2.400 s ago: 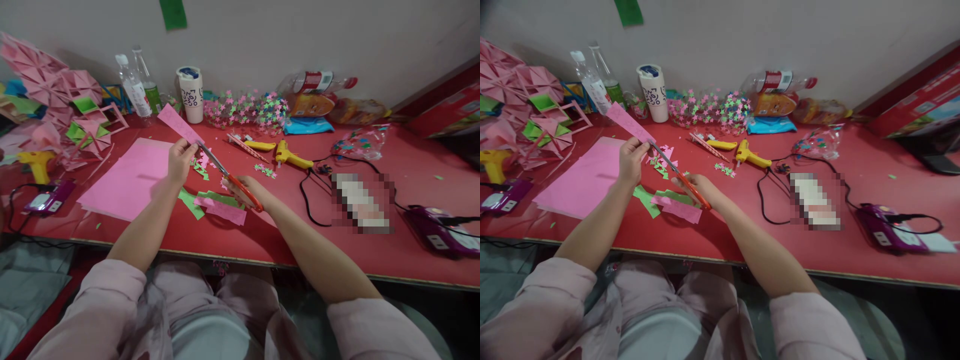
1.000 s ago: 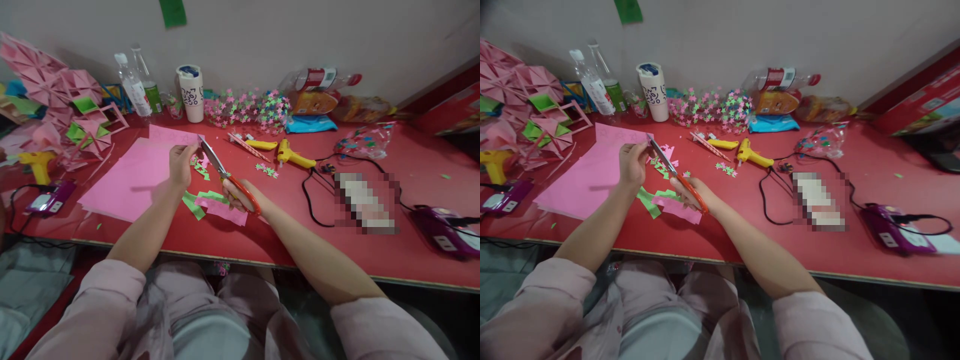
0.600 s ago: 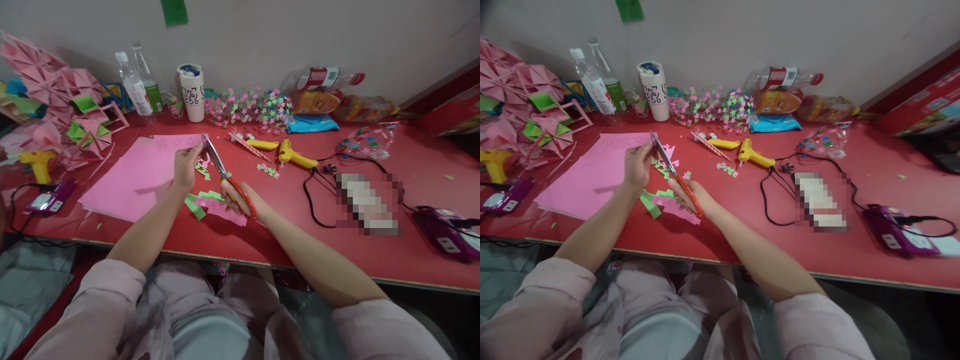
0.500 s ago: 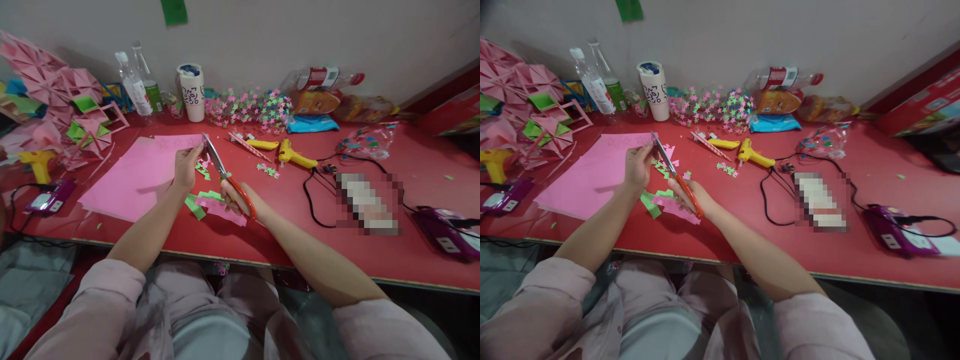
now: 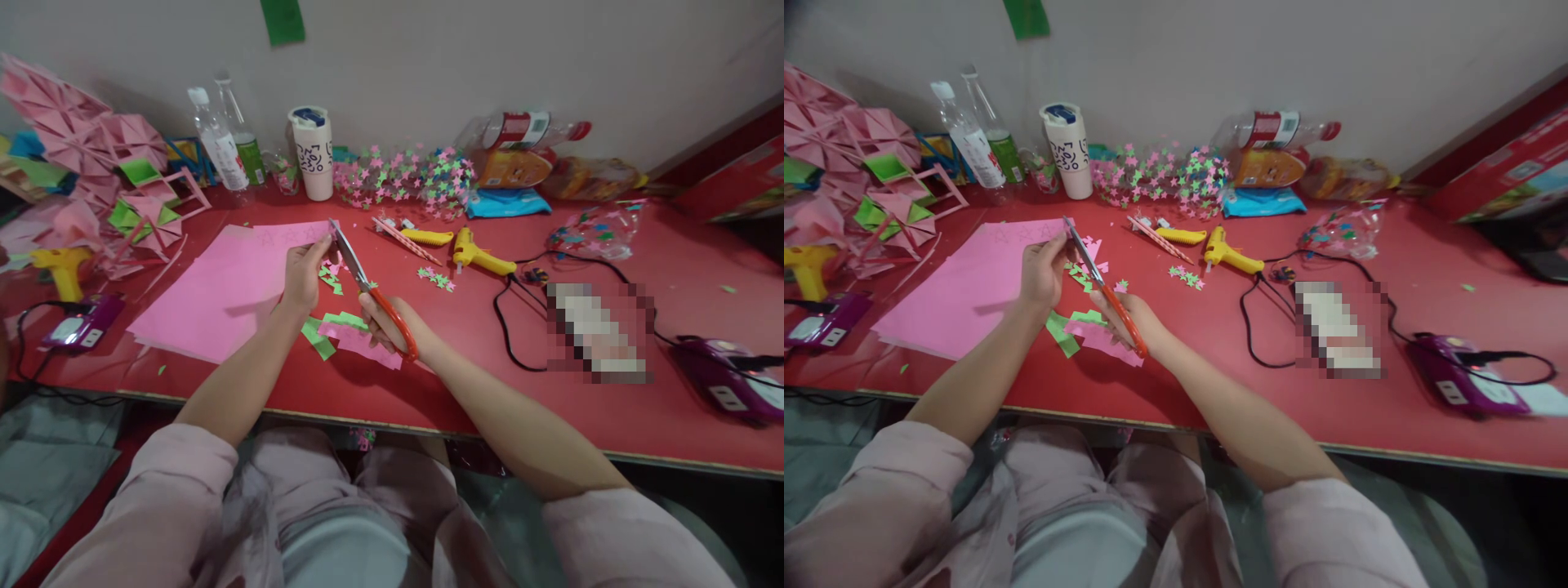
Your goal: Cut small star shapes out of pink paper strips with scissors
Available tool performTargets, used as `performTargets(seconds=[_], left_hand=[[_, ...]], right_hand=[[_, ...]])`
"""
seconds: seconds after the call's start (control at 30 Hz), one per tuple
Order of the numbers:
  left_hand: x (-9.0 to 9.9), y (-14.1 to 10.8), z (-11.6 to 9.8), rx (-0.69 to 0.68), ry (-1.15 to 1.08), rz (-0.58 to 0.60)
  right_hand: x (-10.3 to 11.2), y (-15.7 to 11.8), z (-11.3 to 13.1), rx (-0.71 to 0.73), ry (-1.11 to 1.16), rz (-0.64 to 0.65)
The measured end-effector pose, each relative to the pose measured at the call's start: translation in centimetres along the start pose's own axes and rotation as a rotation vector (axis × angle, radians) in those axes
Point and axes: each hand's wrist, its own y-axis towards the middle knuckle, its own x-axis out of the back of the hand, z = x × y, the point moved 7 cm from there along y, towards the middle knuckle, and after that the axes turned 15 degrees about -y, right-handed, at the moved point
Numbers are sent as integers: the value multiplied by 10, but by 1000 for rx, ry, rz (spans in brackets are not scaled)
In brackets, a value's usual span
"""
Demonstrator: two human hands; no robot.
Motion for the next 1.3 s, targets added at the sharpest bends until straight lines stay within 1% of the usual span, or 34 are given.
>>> performTargets(seconds=[0.17, 0.33, 0.47, 0.6, 0.7, 0.8, 0.93, 1.03, 1.13, 1.3], left_hand=[[0, 2, -1, 4, 5, 8], [0, 3, -4, 2, -9, 8], [1, 5, -5, 6, -39, 4], [5, 7, -5, 13, -30, -34], [8, 9, -6, 1, -68, -46], [9, 11, -6, -15, -124, -25], [11, 12, -7, -59, -113, -28], [6, 11, -4, -46, -83, 34], [2, 9, -1, -20, -68, 74], [7, 11, -5, -31, -79, 0]], right_hand=[[1, 0, 2, 1, -21, 8], [4, 0, 2, -15, -63, -17], [6, 0, 2, 3, -67, -26], [6, 2, 1, 11, -70, -23], [6, 2, 1, -9, -72, -26], [6, 1, 1, -43, -80, -34], [6, 1, 1, -56, -92, -53], [7, 1, 2, -19, -97, -74], [10, 1, 2, -27, -144, -101], [11, 1, 2, -64, -175, -104]])
